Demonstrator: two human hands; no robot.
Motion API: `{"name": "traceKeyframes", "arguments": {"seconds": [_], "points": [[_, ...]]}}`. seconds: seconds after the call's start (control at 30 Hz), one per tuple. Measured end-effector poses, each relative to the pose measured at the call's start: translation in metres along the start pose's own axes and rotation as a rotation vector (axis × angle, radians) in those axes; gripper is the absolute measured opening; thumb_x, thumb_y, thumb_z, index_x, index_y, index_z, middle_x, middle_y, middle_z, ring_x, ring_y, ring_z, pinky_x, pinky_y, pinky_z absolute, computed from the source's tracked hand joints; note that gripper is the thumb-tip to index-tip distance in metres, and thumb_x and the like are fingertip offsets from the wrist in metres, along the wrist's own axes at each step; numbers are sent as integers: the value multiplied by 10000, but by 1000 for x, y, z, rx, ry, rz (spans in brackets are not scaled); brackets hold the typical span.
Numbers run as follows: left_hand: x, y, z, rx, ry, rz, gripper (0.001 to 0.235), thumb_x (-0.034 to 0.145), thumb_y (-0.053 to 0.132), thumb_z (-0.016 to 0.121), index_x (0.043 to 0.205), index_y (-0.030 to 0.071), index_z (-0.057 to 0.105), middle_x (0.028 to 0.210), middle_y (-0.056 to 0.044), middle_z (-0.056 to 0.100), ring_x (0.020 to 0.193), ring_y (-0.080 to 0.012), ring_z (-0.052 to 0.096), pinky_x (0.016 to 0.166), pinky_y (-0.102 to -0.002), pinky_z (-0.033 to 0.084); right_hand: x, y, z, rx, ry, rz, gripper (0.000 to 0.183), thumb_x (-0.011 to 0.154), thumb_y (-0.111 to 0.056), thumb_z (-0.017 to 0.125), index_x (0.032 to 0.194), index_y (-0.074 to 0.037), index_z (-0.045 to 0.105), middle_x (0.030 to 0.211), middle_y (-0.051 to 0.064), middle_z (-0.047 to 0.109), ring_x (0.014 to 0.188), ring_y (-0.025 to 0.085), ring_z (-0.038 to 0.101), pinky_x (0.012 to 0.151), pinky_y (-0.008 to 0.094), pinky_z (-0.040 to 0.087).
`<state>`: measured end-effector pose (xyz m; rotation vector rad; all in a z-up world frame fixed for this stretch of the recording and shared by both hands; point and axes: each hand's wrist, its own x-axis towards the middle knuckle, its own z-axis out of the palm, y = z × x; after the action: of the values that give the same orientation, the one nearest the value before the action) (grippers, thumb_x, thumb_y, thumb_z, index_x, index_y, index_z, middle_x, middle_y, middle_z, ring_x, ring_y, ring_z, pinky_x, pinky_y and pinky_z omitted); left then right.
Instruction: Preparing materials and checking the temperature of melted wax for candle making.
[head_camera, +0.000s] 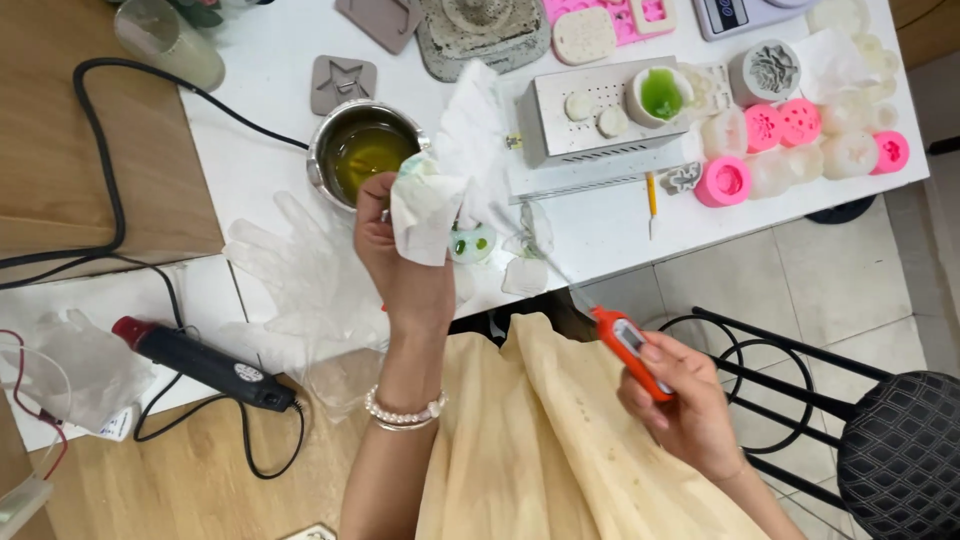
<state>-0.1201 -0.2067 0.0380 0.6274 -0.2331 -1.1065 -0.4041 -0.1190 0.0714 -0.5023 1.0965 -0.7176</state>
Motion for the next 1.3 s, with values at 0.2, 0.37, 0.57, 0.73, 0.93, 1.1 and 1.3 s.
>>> {"name": "traceKeyframes", "arguments": {"seconds": [0.2,0.37,0.57,0.73,0.93,1.1,1.3], "points": [[-17,-55,31,735,-271,188,165,961,-88,682,1079,24,649,967,-27,710,884,-104,708,809,-258,575,-16,-43,-90,317,50,-349,338,1143,-298,492,1223,12,599,699,24,506,513,104,366,539,269,311],[-17,-219,-15,1683,-914,266,110,854,1,632,913,30,719,964,-129,673,949,-293,683,789,-402,584,-19,-73,-132,426,-6,-473,331,1216,-296,465,1235,14,580,734,37,508,586,119,386,606,281,317],[7,-322,-68,1914,-1097,492,64,807,42,644,758,11,671,1127,-131,636,1073,-272,656,773,-338,603,8,-76,-190,298,-37,-349,370,1172,-290,465,1306,29,597,770,72,515,581,157,404,617,312,329],[-11,-309,-55,1877,-830,362,80,807,50,653,873,33,695,1042,-141,642,1018,-306,661,762,-388,594,37,-104,-187,92,-18,-335,344,1161,-254,485,1255,59,592,718,96,525,598,168,401,618,324,330],[-32,-189,-66,1921,-157,410,155,919,42,619,1058,-20,646,1050,-186,655,980,-337,658,814,-410,575,72,-136,-173,-95,-16,-400,304,1164,-232,517,1142,68,562,697,109,528,606,179,407,619,333,328],[-5,-175,-160,2424,299,144,279,869,22,602,1119,-96,635,1107,-227,649,1026,-327,654,775,-338,584,86,-138,-145,-102,-112,-392,317,1168,-220,554,1012,53,512,720,117,540,606,186,422,608,334,349],[5,-173,-194,2752,578,672,347,893,159,599,1186,-21,646,1200,-201,677,1130,-316,644,958,-426,523,67,-126,-118,-169,-77,-336,256,1071,-180,552,1172,50,602,695,98,546,571,162,437,547,300,352]]}}
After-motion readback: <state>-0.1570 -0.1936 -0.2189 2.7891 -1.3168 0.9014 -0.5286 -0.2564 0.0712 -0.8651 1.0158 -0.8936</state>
